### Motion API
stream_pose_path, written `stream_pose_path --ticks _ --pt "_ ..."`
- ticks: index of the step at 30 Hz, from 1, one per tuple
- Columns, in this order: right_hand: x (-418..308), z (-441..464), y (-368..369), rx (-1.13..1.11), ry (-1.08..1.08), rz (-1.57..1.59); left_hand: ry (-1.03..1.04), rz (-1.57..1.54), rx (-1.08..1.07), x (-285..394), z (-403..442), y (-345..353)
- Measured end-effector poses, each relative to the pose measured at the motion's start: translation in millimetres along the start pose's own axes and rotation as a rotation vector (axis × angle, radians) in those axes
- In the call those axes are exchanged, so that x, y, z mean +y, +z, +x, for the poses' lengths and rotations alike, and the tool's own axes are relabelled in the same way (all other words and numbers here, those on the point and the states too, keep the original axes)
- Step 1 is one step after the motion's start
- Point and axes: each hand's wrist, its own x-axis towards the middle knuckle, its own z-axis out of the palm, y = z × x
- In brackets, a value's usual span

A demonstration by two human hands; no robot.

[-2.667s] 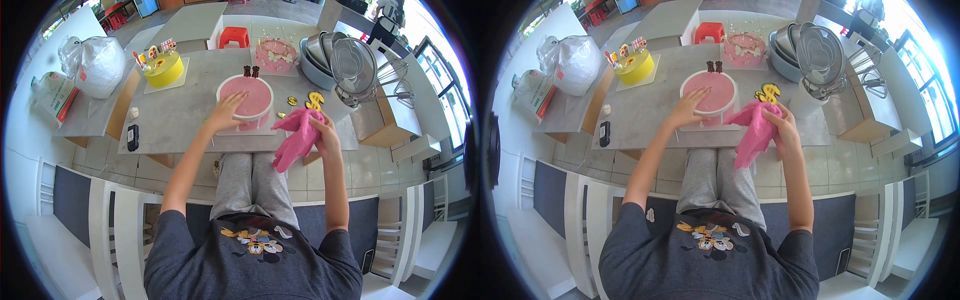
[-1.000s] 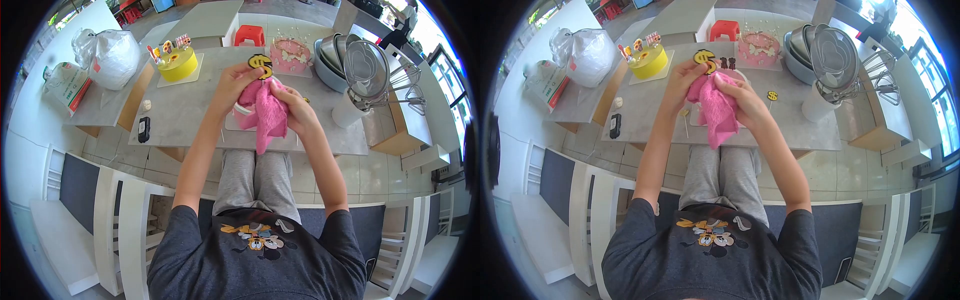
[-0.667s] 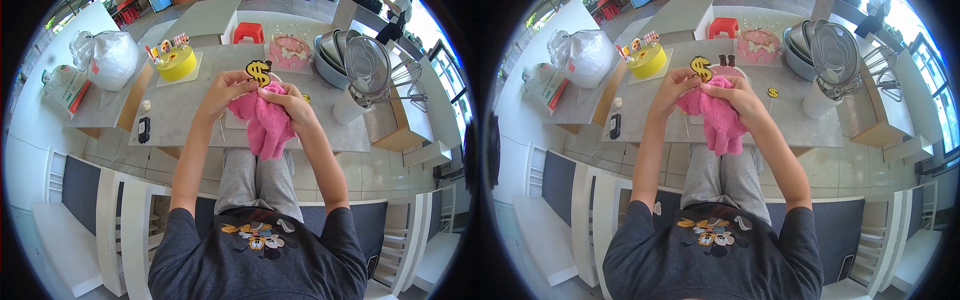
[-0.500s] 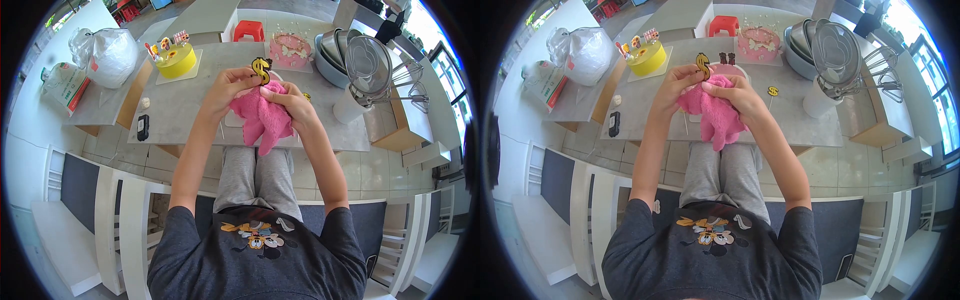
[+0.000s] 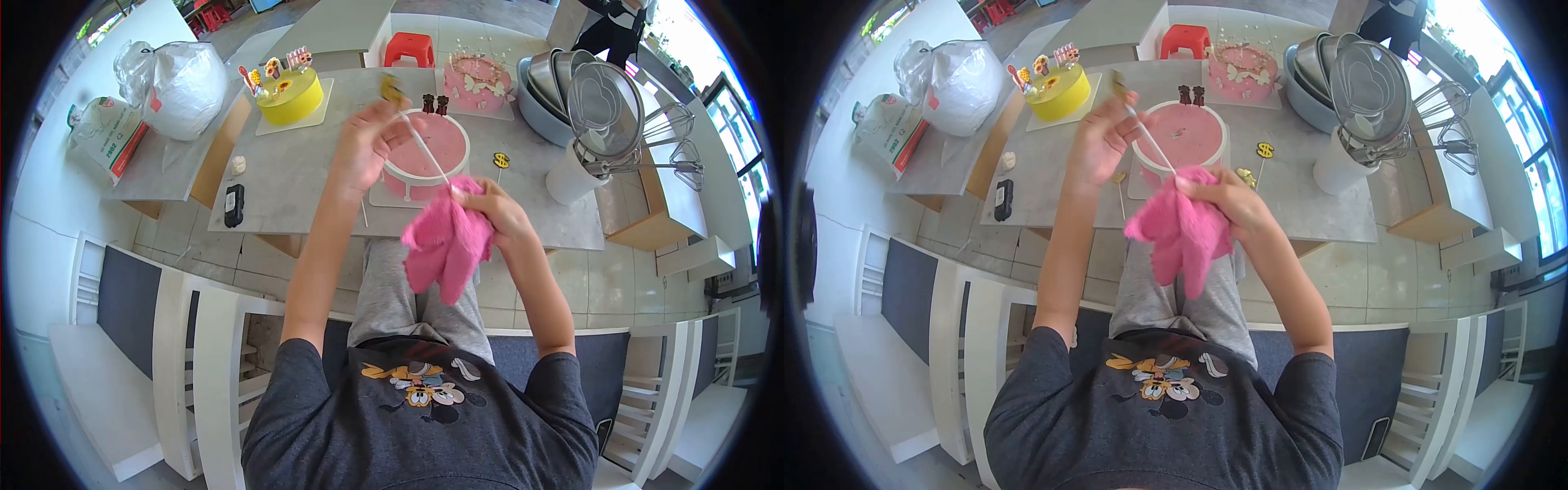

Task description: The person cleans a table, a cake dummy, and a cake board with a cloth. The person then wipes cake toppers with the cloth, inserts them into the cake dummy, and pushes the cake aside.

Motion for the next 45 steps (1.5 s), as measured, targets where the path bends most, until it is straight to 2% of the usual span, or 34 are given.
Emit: stream_pose_path --ticks 1,3,5,6,8,9,11,12,15,18,22,24,27,28,32,34,35,37,38,40,41,43,44,45 --pt "6 0 -13 -0.045 -0.048 -0.093 0.005 0.002 0.003 5 1 -9" --pt "2 -1 -28 -0.094 -0.097 -0.191 0.145 0.017 0.18 20 5 -31" --pt "-9 1 -34 0.158 -0.32 0.024 0.138 0.055 0.18 27 -4 -6" --pt "-14 8 -31 0.163 -0.314 0.03 0.053 0.169 0.102 22 -7 -1" --pt "-24 25 -18 0.221 -0.491 0.241 -0.067 0.368 0.015 7 -16 18" --pt "-20 31 -9 0.226 -0.494 0.24 -0.069 0.365 0.01 -1 -18 25" --pt "-11 44 8 0.08 -0.395 0.27 -0.053 0.627 0.067 -13 -18 34" --pt "-11 44 12 0.082 -0.399 0.266 -0.006 0.616 0.136 -14 -17 34" --pt "-10 40 19 0.027 -0.448 0.219 0.076 0.63 0.163 -12 -17 29" --pt "-11 37 11 0.011 -0.362 0.247 0.05 0.677 0.131 -3 -21 24" --pt "-23 25 -8 0.064 -0.35 0.305 0.152 0.718 0.186 9 -17 0" --pt "-28 23 -8 0.172 -0.4 0.295 0.055 0.496 0.046 13 -18 4" --pt "-13 37 -1 0.183 -0.417 0.198 0.012 0.588 0.001 -5 -20 27" --pt "-8 36 7 0.062 -0.392 0.243 0.023 0.597 0.053 -15 -17 27" --pt "-19 23 -2 0.15 -0.432 0.218 0.098 0.679 0.095 -15 -9 5" --pt "-28 14 -12 0.144 -0.458 0.251 0.109 0.745 0.237 -9 -9 -5" --pt "-30 11 -16 0.142 -0.482 0.285 0.11 0.747 0.239 -9 -9 -5" --pt "-22 21 -24 0.209 -0.504 0.318 -0.004 0.293 0.188 -9 -10 -3" --pt "-15 28 -26 0.177 -0.427 0.436 -0.008 0.292 0.186 -11 -10 3" --pt "-2 32 -17 0.131 -0.275 0.626 -0.015 0.065 0.095 -20 -6 19" --pt "4 34 -7 0.132 -0.279 0.625 -0.015 0.064 0.091 -24 -4 24" --pt "13 37 8 -0.195 -0.147 0.763 -0.065 0.204 0.092 -29 -2 30" --pt "9 35 12 -0.194 -0.15 0.765 -0.057 0.232 0.122 -29 0 30" --pt "3 32 15 -0.217 -0.221 0.589 -0.057 0.235 0.119 -28 1 31"
